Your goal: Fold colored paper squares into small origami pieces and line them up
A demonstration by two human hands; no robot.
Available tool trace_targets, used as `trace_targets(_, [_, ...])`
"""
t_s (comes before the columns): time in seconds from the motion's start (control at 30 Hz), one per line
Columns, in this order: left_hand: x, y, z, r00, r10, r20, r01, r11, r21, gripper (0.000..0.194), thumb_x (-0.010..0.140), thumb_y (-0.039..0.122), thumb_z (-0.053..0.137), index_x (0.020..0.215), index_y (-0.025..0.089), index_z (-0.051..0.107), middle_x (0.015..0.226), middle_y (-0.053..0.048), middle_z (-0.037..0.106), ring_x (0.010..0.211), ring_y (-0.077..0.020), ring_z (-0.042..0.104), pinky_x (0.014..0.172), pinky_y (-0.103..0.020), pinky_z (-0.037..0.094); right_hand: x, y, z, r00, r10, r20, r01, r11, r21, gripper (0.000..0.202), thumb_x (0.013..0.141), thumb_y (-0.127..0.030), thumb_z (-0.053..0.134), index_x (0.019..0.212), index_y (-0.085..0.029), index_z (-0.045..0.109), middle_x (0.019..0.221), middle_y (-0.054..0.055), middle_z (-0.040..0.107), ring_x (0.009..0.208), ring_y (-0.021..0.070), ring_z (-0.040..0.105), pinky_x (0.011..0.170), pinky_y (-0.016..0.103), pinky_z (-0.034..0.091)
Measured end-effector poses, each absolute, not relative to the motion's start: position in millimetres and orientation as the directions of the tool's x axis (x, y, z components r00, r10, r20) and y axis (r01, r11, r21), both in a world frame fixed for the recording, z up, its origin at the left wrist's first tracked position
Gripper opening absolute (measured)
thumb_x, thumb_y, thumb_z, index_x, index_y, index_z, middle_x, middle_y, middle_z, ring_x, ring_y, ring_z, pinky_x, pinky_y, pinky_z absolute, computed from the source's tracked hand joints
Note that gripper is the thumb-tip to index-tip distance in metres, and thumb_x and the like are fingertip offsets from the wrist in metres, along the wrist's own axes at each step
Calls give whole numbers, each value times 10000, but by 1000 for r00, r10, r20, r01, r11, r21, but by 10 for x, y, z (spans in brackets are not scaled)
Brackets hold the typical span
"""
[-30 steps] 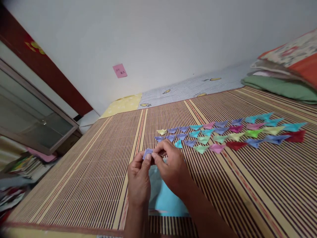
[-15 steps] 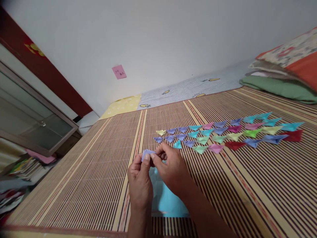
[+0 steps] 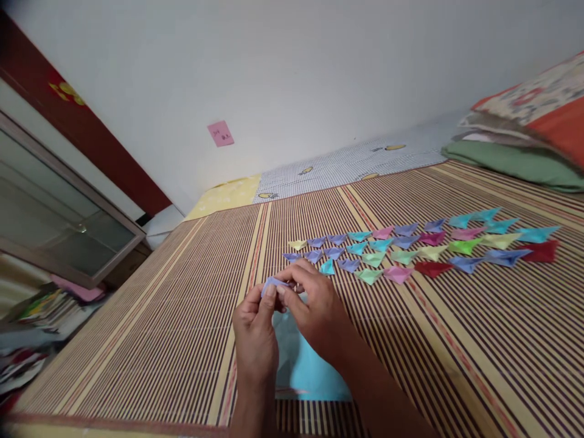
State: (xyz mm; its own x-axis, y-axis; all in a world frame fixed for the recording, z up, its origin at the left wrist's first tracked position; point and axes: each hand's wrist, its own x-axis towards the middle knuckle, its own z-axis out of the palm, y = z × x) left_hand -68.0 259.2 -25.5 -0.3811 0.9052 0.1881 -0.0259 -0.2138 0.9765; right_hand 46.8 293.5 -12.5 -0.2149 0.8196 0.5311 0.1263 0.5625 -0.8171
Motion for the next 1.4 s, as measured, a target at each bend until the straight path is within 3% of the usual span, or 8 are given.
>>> trace_targets(0.2, [-732, 2567, -187, -227, 954, 196, 59, -187, 981, 289, 941, 394, 638, 780, 169, 722, 697, -14, 643, 679, -163, 580, 660, -260, 467, 506, 2932, -98, -175, 816, 551, 136, 574, -807, 130, 896, -126, 575, 825, -215, 637, 861, 20, 657, 834, 184, 628, 748, 312, 485])
trace_targets(0.4, [-834, 2487, -93, -161, 953, 255, 274, -205, 940, 291, 988, 344, 584, 765, 187, 684, 714, -20, 672, 700, -168, 630, 676, -261, 463, 579, 2951, -126, -270, 888, 373, 39, 397, -917, 121, 954, -250, 557, 866, -208, 628, 732, -11, 651, 673, 151, 609, 633, 279, 472])
trace_targets(0.57, [-832, 2482, -105, -117, 956, 270, 144, -252, 957, 343, 1007, 357, 560, 711, 192, 613, 653, 3, 606, 650, -146, 579, 673, -258, 449, 640, 2971, -135, -370, 873, 316, -48, 322, -946, 187, 956, -335, 604, 832, -201, 647, 729, -15, 660, 689, 146, 618, 636, 269, 473])
trace_targets(0.7, [-777, 2509, -136, -151, 956, 253, 58, -247, 967, 332, 999, 371, 575, 721, 189, 590, 628, 19, 565, 608, -126, 528, 628, -241, 428, 639, 2956, -111, -352, 872, 341, -14, 360, -933, 208, 962, -311, 597, 789, -202, 636, 706, -19, 646, 672, 143, 598, 624, 268, 457])
trace_targets(0.97, [-769, 2490, -108, -129, 955, 267, 80, -258, 963, 360, 998, 410, 576, 710, 194, 568, 600, 47, 467, 560, -107, 449, 548, -220, 373, 553, 2882, -54, -287, 878, 383, 69, 417, -906, 286, 987, -317, 550, 724, -204, 567, 658, -24, 586, 640, 142, 555, 613, 275, 423])
trace_targets(1.4, [-763, 2518, -211, -180, 949, 261, -17, -268, 963, 400, 1031, 430, 512, 710, 193, 542, 628, 35, 483, 562, -108, 445, 551, -229, 384, 582, 2875, -61, -334, 853, 400, -9, 422, -907, 264, 995, -275, 564, 745, -199, 599, 664, -39, 604, 634, 120, 547, 614, 257, 411])
